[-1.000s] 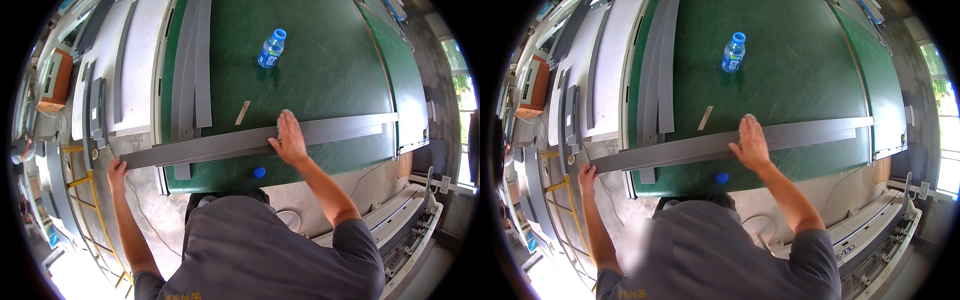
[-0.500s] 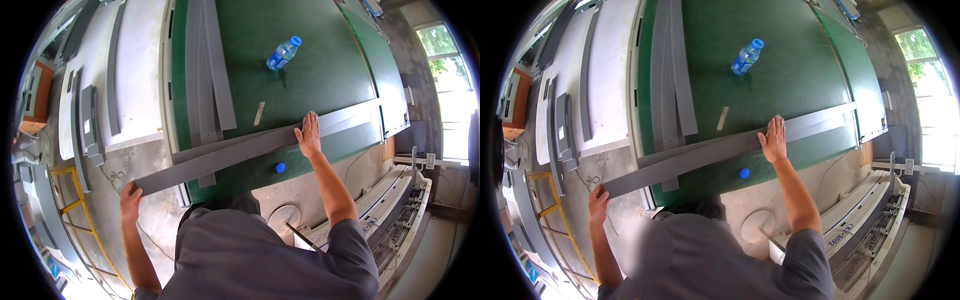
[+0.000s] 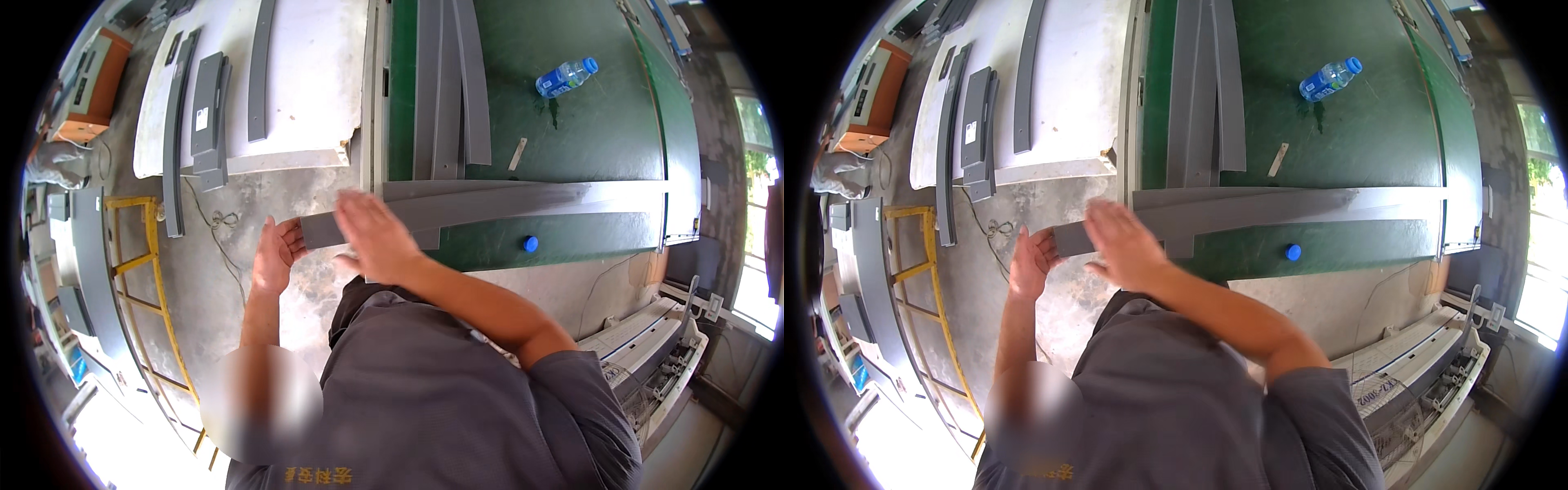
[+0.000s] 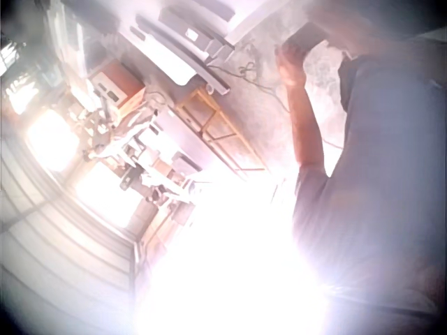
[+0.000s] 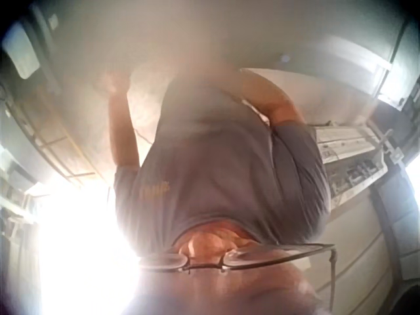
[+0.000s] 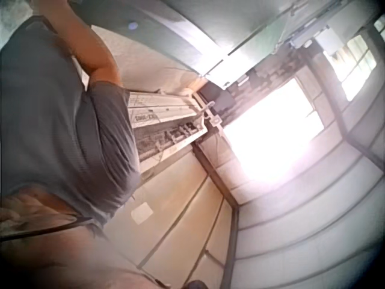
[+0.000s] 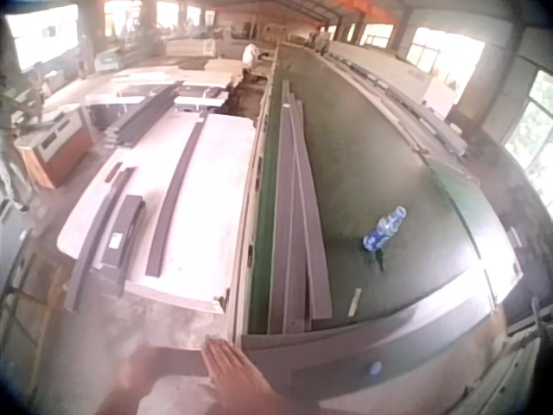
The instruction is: The person wipes long grey panels with a cloth and liquid from a plastic bottle, uses a handheld scraper on specific spots, and handles the panels one at a time.
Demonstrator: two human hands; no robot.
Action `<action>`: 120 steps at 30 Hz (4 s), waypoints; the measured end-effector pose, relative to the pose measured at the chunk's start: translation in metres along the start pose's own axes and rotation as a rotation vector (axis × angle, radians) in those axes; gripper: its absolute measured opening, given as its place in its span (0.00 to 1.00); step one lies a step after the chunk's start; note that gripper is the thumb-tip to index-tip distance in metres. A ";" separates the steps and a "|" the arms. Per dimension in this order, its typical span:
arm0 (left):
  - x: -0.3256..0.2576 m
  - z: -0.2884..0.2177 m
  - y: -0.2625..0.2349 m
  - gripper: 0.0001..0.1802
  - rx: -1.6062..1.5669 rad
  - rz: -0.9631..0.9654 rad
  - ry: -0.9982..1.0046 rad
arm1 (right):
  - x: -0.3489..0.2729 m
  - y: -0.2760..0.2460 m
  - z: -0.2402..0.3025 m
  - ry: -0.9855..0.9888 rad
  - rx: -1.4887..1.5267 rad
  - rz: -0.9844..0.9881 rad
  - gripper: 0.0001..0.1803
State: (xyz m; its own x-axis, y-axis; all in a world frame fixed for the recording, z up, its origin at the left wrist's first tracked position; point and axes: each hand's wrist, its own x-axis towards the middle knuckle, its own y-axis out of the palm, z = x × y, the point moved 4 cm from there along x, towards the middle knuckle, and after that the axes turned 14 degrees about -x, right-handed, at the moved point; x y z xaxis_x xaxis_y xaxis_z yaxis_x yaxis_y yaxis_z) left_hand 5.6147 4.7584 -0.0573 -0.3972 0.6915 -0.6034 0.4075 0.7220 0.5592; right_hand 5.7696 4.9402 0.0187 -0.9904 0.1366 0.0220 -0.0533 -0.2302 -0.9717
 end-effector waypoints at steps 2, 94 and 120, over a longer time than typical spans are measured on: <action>-0.004 -0.002 0.002 0.50 -0.033 0.022 -0.001 | -0.044 -0.024 -0.064 0.145 -0.110 0.052 0.50; 0.147 0.302 0.598 0.45 1.574 0.668 0.651 | -0.420 -0.099 -0.484 0.484 0.155 -0.327 0.47; 0.167 0.397 0.705 0.45 1.677 0.518 0.671 | -0.561 -0.153 -0.664 0.934 -0.256 -0.053 0.45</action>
State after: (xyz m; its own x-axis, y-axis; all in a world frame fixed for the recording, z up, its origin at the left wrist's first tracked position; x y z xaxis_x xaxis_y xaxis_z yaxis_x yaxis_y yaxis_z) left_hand 6.1617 5.3735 0.0104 -0.0312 0.9981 -0.0531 0.6884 -0.0171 -0.7251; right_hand 6.4185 5.5383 -0.0013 -0.4813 0.8763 -0.0215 0.0443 -0.0001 -0.9990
